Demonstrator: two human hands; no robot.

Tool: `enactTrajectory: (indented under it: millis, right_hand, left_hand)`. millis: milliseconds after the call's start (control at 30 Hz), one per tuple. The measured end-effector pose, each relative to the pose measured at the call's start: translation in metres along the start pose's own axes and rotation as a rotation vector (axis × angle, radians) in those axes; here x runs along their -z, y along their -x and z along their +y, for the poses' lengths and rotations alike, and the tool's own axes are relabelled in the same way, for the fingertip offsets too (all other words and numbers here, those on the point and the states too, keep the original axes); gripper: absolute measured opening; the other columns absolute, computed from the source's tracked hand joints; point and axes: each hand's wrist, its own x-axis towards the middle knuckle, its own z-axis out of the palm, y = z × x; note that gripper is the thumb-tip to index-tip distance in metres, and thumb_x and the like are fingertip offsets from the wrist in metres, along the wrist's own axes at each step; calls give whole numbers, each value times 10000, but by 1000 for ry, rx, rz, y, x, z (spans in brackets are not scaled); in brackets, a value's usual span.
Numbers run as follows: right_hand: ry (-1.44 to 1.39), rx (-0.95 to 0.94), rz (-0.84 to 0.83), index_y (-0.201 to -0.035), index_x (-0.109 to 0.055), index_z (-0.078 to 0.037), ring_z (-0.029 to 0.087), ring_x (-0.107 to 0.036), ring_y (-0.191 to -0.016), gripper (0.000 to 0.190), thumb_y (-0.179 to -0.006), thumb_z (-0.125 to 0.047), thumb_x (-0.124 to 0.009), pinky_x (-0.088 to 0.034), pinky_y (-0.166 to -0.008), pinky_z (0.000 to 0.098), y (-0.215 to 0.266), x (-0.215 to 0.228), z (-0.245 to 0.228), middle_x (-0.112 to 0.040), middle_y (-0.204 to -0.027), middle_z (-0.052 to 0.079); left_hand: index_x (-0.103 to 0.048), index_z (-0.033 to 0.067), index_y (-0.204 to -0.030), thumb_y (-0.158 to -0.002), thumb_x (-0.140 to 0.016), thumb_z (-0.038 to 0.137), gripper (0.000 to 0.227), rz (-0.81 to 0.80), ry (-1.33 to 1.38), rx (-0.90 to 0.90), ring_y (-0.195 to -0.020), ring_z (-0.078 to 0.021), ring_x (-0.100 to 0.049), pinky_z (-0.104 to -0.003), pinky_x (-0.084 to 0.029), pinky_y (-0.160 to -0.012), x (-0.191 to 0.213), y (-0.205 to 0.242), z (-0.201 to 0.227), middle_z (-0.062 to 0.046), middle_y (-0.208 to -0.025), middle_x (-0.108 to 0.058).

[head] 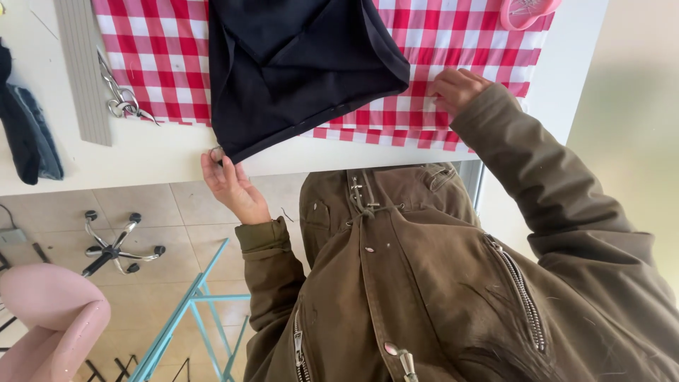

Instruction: The person lays a black garment on a red and white checkered tablecloth and folds the bottom edge. They then repeatedly pick up pins from a pink container and insert them into the folded fabric to secure it in place.

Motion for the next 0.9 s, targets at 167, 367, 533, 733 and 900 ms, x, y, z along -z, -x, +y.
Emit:
enactTrajectory:
  millis: [167, 367, 533, 733, 900]
  right_hand:
    - [128, 93, -161, -989, -729, -33, 229, -691, -935, 77, -968, -104, -751, -632, -838, 323, 5, -25, 23, -690, -1030, 76]
    - [254, 147, -184, -997, -716, -20, 271, -643, -1021, 287, -716, -60, -669, -622, -788, 369, 19, -26, 30, -653, -1083, 103]
    - [229, -57, -148, -1024, -712, -50, 274, -683, -997, 25, -1010, -71, -712, -608, -797, 385, 30, -17, 29, -670, -1094, 102]
    - [-368, -125, 16, -1111, -694, 26, 246, -739, -921, 115, -1027, -14, -762, -628, -793, 359, -39, -16, -70, -714, -1001, 146]
    - [-578, 15, 42, -1032, -712, 1, 283, -691, -865, 131, -913, 18, -764, -575, -731, 354, -111, -79, -149, -671, -994, 144]
  left_hand:
    - [-412, 61, -1512, -1031, -673, 75, 547, 70, -60, -79, -1431, -197, -449, -368, -391, -1214, -1, 25, 1, -58, -1537, -446]
    - [-484, 23, -1470, -1038, -658, 54, 466, 194, -352, -311, -1383, -201, -499, -360, -452, -1159, 7, 41, 1, -80, -1526, -483]
    - [-647, 29, -1324, -1041, -651, 14, 283, 180, -611, -482, -1181, -178, -622, -328, -542, -1039, 21, 30, 23, -75, -1349, -646]
    - [-759, 59, -1148, -992, -733, 36, 160, -240, -1091, -670, -1132, -213, -657, -355, -542, -993, 9, -4, 50, -66, -1140, -730]
    - [-747, 48, -1120, -905, -807, 110, 232, -583, -1199, -791, -1076, -245, -621, -402, -485, -971, 0, -39, 51, -45, -1077, -705]
